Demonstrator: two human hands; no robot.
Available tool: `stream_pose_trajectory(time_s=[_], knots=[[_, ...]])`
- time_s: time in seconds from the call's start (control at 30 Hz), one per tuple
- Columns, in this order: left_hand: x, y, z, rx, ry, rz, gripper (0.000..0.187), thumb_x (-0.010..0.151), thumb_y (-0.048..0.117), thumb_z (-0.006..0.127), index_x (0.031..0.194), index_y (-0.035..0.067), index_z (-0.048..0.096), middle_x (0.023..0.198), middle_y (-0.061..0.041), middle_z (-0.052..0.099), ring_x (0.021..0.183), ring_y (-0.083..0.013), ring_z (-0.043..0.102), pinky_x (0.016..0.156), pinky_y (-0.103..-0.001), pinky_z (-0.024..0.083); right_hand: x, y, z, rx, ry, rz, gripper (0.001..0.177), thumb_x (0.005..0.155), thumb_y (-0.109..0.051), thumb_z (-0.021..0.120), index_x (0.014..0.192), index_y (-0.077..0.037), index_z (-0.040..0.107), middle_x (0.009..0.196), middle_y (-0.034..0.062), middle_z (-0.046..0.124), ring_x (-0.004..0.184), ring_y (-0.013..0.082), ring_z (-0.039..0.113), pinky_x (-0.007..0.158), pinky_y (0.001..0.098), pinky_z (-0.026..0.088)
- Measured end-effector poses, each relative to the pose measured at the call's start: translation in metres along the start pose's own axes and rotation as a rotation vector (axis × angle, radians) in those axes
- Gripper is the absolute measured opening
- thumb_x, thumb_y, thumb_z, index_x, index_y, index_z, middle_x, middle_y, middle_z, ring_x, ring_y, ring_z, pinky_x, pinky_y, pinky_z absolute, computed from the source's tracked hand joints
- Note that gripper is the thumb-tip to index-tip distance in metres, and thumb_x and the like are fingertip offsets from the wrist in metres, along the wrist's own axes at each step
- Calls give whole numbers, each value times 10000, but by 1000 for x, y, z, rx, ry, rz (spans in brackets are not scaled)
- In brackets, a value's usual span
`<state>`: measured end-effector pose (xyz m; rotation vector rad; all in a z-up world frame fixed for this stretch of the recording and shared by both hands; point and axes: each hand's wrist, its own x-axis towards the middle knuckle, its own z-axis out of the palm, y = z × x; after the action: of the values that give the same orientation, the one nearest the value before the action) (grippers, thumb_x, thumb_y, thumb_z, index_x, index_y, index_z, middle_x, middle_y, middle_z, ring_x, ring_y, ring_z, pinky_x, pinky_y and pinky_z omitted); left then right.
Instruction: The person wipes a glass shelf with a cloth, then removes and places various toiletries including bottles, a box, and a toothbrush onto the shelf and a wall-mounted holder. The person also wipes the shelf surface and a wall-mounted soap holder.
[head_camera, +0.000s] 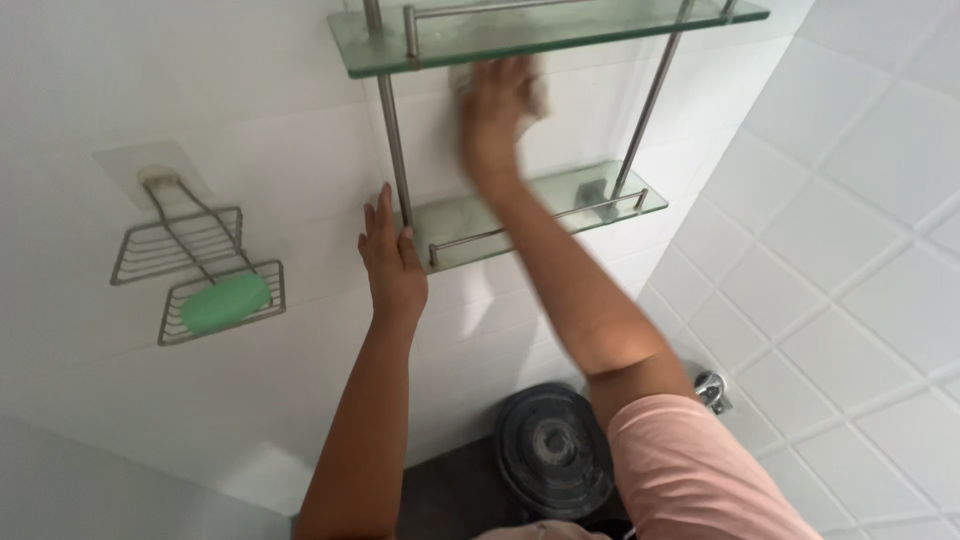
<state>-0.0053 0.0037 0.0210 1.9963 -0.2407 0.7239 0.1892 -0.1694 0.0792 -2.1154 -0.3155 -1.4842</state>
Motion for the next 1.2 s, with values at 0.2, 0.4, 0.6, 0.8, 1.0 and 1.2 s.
stream_pose_trajectory(time_s=[0.2, 0.4, 0.6, 0.8, 1.0, 1.2], knots=[[-1, -1, -1, 47, -30, -7, 508, 1089, 98, 342, 1593, 141, 297, 1641, -105, 399, 1573, -383, 186, 1243, -572, 85, 45, 61, -53, 99, -25, 276, 609, 999, -186, 507, 1550, -17, 309, 1558, 346, 232, 1431, 493, 200, 1157, 562, 220], [4, -6, 5, 29, 51, 97, 543, 1078, 78, 372, 1614, 119, 295, 1632, -166, 401, 1565, -418, 218, 1244, -563, 155, -10, 25, -20, 144, -122, 199, 697, 1017, -284, 540, 1570, -4, 221, 1571, 374, 138, 1456, 524, 110, 1184, 585, 197], [2, -9, 7, -44, 27, 45, 543, 1087, 43, 352, 1618, 117, 268, 1627, -169, 385, 1564, -431, 184, 1236, -529, 207, 40, 83, -84, 30, -45, 313, 809, 1035, -383, 572, 1591, 9, 133, 1583, 402, 44, 1482, 555, 20, 1211, 608, 174], [2, 1, 2, 19, 17, 42, 558, 1074, 20, 355, 1619, 120, 283, 1634, -151, 393, 1568, -431, 188, 1251, -553, 168, -17, 35, -46, 87, -208, 243, 937, 1054, -482, 604, 1611, 22, 45, 1596, 430, -50, 1507, 586, -70, 1237, 631, 151], [-7, -3, 4, -43, 51, 47, 554, 1095, 43, 378, 1627, 102, 239, 1673, -156, 331, 1562, -443, 194, 1249, -524, 222, -12, 85, -63, 81, -164, 337, 882, 1071, -485, 542, 1639, -12, 61, 1672, 350, 27, 1533, 566, 119, 1238, 584, 299], [1, 0, 5, -19, 49, 36, 582, 1084, 29, 376, 1637, 97, 207, 1687, -149, 312, 1565, -440, 188, 1259, -520, 211, -7, 70, -76, 21, -287, 150, 893, 1088, -493, 582, 1640, -41, 47, 1663, 370, 49, 1538, 537, 125, 1244, 525, 263]])
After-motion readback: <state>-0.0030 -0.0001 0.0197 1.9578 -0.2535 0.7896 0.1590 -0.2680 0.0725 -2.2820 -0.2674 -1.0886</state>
